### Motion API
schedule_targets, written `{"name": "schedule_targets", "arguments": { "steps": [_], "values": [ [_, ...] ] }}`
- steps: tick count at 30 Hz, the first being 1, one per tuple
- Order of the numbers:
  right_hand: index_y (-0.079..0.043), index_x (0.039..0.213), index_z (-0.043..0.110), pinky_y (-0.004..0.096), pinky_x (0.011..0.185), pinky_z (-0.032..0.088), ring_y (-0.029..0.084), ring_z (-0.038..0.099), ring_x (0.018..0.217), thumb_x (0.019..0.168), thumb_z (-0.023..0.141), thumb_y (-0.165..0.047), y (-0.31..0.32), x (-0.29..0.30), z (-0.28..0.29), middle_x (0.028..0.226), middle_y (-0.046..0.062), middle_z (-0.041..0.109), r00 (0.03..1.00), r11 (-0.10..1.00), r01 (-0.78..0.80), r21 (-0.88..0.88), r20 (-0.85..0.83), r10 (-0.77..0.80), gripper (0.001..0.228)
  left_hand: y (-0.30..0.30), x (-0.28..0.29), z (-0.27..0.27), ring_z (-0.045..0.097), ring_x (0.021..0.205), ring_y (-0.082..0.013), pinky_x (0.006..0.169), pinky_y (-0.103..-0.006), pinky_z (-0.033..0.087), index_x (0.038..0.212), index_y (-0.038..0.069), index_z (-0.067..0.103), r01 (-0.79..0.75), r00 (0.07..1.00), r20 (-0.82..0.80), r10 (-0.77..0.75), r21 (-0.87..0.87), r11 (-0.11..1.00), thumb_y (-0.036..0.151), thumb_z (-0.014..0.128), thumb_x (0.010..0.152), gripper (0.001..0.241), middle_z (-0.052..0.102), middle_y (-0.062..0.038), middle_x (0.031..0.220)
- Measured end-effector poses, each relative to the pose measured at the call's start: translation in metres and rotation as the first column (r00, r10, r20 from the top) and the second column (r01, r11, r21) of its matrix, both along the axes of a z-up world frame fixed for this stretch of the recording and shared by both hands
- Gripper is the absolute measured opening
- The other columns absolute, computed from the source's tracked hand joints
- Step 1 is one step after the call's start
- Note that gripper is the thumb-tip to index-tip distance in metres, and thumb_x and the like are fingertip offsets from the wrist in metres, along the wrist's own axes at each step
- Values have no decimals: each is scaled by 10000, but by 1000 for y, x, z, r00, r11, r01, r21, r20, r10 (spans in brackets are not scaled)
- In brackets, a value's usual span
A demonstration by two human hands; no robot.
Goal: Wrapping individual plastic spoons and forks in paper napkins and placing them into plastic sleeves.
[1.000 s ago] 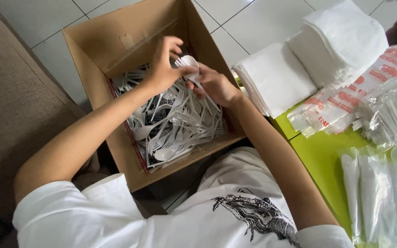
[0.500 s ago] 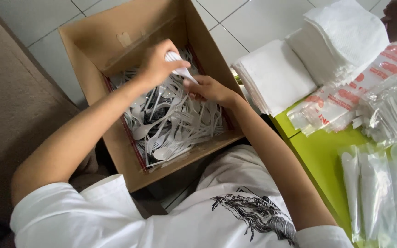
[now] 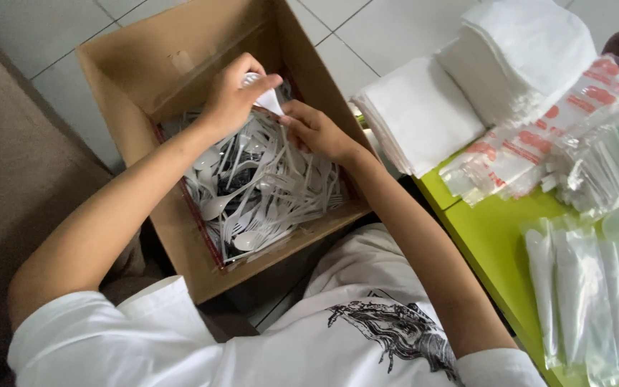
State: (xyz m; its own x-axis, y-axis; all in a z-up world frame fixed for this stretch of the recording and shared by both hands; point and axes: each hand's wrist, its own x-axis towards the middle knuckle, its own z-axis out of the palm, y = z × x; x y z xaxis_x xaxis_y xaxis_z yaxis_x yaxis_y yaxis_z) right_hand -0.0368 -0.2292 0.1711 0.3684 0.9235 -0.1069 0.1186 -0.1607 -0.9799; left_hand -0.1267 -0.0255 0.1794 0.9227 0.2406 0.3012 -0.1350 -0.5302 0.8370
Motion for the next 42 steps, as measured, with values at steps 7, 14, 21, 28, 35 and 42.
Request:
{"name": "schedule_targets", "arguments": {
  "steps": [7, 14, 21, 28, 35, 42],
  "values": [
    [-119, 1405, 541, 199, 543, 339, 36, 409, 616, 1112, 416, -219, -18, -9, 10, 761, -66, 507, 989, 995, -5, 102, -146, 20, 334, -23, -6, 44, 591, 622, -88, 532, -221, 490, 968, 56, 641, 74, 997, 3, -74, -118, 990, 440, 519, 1068, 415, 719, -26, 884],
    [-90, 1128, 721, 249, 536, 459, 82, 475, 645, 1066, 577, -219, -89, -3, 44, 687, -3, 572, 984, 936, 151, 317, 39, -172, 203, -105, -8, 125, 745, 834, -161, 683, -294, 607, 1015, 117, 705, 106, 977, 175, -126, 121, 987, 247, 512, 1155, 272, 765, -38, 894],
    [-83, 1165, 681, 474, 701, 567, 421, 703, 734, 1057, 586, -245, -224, -12, 109, 847, 187, 717, 760, 952, 249, 177, 574, -305, 216, -186, 11, 140, 727, 972, -331, 833, -461, 588, 1032, 71, 707, 258, 753, 394, -527, 559, 788, 125, 704, 1035, 55, 737, -113, 1016],
    [-176, 1286, 704, 446, 654, 602, 323, 761, 755, 1021, 593, -146, -353, -57, 45, 928, 107, 792, 579, 878, 478, -15, 757, -302, 289, -319, 26, 64, 687, 1086, -325, 1028, -561, 508, 962, 125, 762, 181, 560, 351, -751, 833, 524, 143, 824, 812, 163, 730, -122, 1110],
    [-142, 1110, 707, 464, 527, 563, 344, 714, 646, 1026, 598, -240, -406, -84, 28, 784, 78, 747, 578, 797, 586, -143, 763, -288, 168, -377, 26, 40, 704, 693, -173, 849, -367, 608, 986, 176, 700, 475, 581, 53, -812, 788, 391, 127, 791, 866, 158, 655, 2, 772],
    [-147, 1159, 671, 542, 618, 573, 410, 724, 793, 976, 652, -376, -404, -110, 34, 951, 150, 746, 459, 751, 658, 58, 760, -461, 295, -381, 5, 45, 719, 824, -167, 874, -340, 602, 1037, 165, 713, 413, 620, 56, -783, 825, 386, 99, 747, 926, 133, 670, -12, 858]
  ]
}}
